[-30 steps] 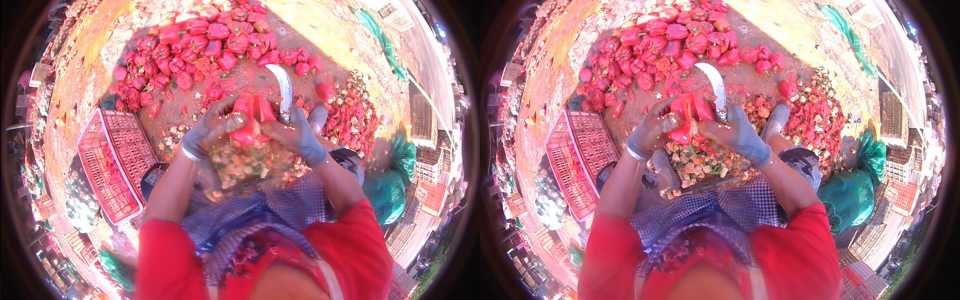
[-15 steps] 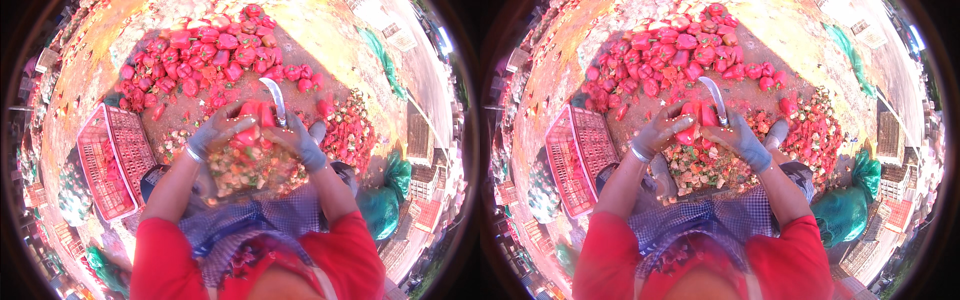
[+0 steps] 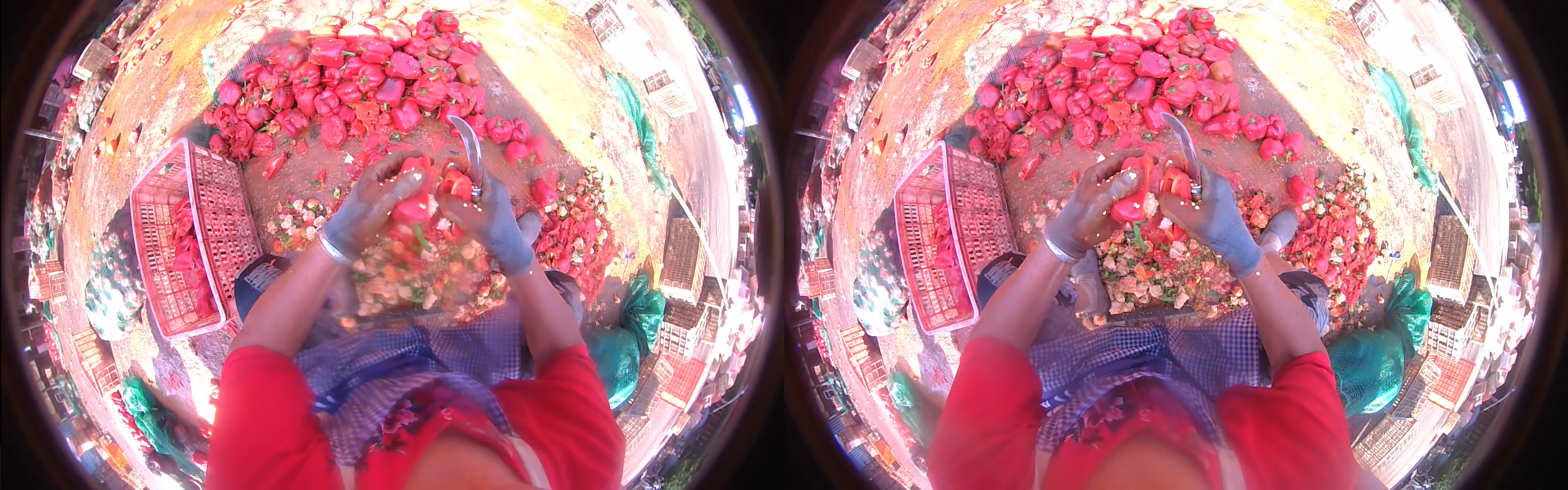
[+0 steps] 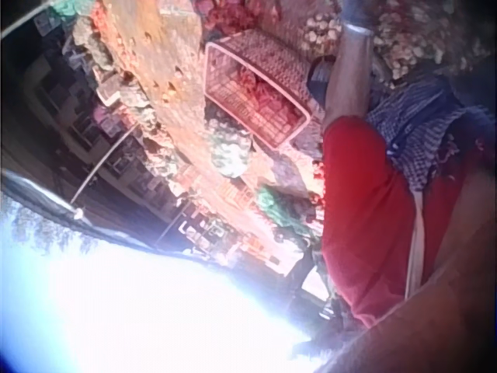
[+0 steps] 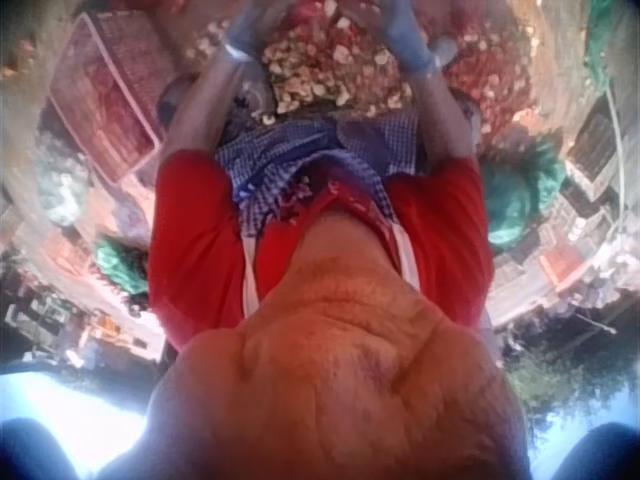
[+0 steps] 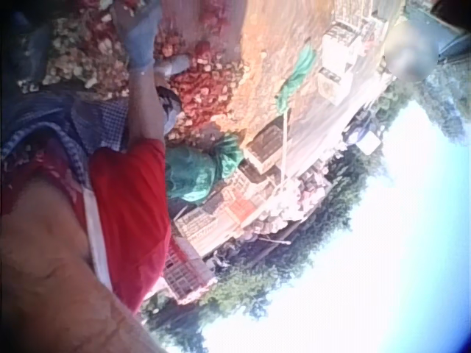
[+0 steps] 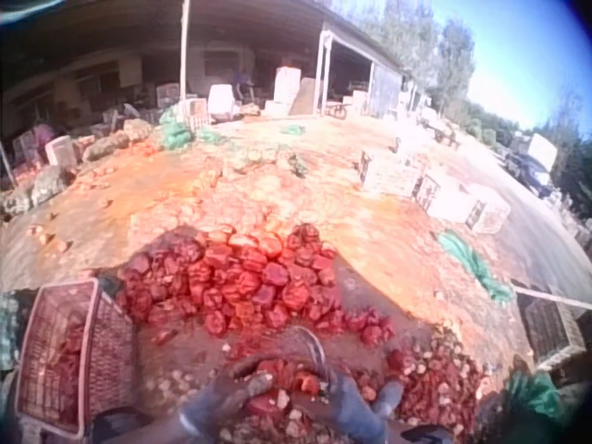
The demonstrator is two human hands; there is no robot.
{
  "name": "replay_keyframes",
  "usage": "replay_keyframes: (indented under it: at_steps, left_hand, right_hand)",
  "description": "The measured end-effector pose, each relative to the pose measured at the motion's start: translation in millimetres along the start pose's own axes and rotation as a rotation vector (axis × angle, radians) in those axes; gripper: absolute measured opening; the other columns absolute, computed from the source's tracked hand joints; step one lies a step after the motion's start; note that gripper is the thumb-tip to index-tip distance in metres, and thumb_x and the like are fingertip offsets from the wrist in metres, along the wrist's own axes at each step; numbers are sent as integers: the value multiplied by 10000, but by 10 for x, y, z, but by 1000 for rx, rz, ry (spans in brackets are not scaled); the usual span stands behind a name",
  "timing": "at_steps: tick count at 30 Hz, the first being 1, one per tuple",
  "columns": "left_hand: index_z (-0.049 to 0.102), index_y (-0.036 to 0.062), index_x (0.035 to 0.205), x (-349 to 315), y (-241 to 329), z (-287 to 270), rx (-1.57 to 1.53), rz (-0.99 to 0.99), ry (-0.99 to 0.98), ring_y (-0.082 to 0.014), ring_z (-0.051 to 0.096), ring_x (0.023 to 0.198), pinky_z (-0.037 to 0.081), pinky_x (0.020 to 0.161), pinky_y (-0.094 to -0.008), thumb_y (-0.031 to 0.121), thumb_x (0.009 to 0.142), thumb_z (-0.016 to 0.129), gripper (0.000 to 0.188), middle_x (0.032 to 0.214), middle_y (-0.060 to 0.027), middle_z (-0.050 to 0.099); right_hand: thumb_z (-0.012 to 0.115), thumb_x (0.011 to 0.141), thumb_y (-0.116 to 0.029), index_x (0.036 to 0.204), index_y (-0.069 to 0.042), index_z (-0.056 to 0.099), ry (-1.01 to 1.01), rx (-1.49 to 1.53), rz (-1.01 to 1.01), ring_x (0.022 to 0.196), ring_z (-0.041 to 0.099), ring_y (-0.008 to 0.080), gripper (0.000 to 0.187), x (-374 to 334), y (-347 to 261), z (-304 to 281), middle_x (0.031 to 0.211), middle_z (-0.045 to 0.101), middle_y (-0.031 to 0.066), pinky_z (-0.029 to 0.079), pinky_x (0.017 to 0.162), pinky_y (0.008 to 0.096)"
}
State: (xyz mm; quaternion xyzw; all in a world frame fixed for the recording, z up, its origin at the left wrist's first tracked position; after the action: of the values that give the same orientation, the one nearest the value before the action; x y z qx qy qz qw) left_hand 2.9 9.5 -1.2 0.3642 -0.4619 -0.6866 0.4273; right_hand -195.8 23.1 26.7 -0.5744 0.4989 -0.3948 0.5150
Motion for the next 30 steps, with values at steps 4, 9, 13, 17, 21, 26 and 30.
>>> replay_keyframes:
  at_steps: [4, 9, 13, 17, 21, 26, 30]
  left_hand:
    - [542, 40, 1183, 187, -296, -683, -115, 192, 281, -196, 602, 1057, 487, 941, -365, 222, 970, 551, 280, 1115, -80, 620]
    - [522, 92, 1207, 242, 127, -642, -1000, 82, 350, -230, 592, 1102, 484, 1001, -429, 322, 1013, 490, 303, 1155, -88, 609]
    - [514, 100, 1228, 260, -59, -843, -625, 278, 282, -249, 600, 1105, 487, 993, -474, 362, 1012, 470, 342, 1179, -94, 606]
    - [532, 135, 1212, 16, 248, -649, -820, 242, 156, -175, 641, 992, 554, 871, -373, 418, 997, 484, 357, 1106, -41, 632]
    - [537, 104, 1178, -92, 291, -454, -576, 310, 213, -107, 606, 874, 530, 745, -328, 360, 1008, 485, 312, 974, -21, 621]
    - [530, 42, 1183, -153, 265, -288, -353, 78, 198, -96, 575, 945, 482, 877, -298, 278, 1004, 516, 297, 1042, -54, 639]
    - [482, 37, 1244, 161, -293, -272, -299, 126, 251, -118, 628, 915, 529, 778, -275, 270, 1000, 532, 341, 1019, -75, 669]
  right_hand:
    - [663, 872, -169, 1214, 19, 526, 266, 65, -119, 812, 596, 77, 414, -20, -139, 176, 921, 632, 45, 502, 705, 262]
    - [554, 968, -374, 1100, -51, 549, 339, 383, -31, 625, 585, 106, 349, 271, -256, 222, 834, 622, 53, 473, 524, 268]
    - [617, 940, -323, 1204, -41, 575, 113, 524, -27, 657, 578, 89, 388, 506, -1141, 1021, 922, 653, 64, 449, 526, 250]
    - [723, 848, -159, 1180, 5, 628, -85, -144, -250, 745, 595, 82, 383, 606, -1014, 855, 1100, 669, 98, 481, 599, 241]
    - [726, 827, -146, 1234, 10, 599, -172, -209, -136, 625, 586, 76, 454, 412, -704, 849, 1064, 675, 99, 458, 513, 217]
    - [704, 822, -54, 1416, -14, 396, -230, -130, 175, 698, 603, 85, 671, 309, -309, 630, 1284, 575, 127, 454, 539, 197]
    - [747, 801, -72, 1339, 52, 471, -250, -67, 194, 671, 604, 100, 617, 249, -236, 626, 1023, 632, 78, 462, 547, 213]
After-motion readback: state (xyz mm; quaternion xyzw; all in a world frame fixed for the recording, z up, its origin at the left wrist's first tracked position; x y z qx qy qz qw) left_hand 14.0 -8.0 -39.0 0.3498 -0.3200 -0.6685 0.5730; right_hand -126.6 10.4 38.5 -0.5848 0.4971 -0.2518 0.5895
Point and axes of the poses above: each hand's wrist, its own x-axis towards the middle knuckle, its own z-axis out of the palm, y = z × x, the point moved 2 cm from there along x, towards the middle knuckle
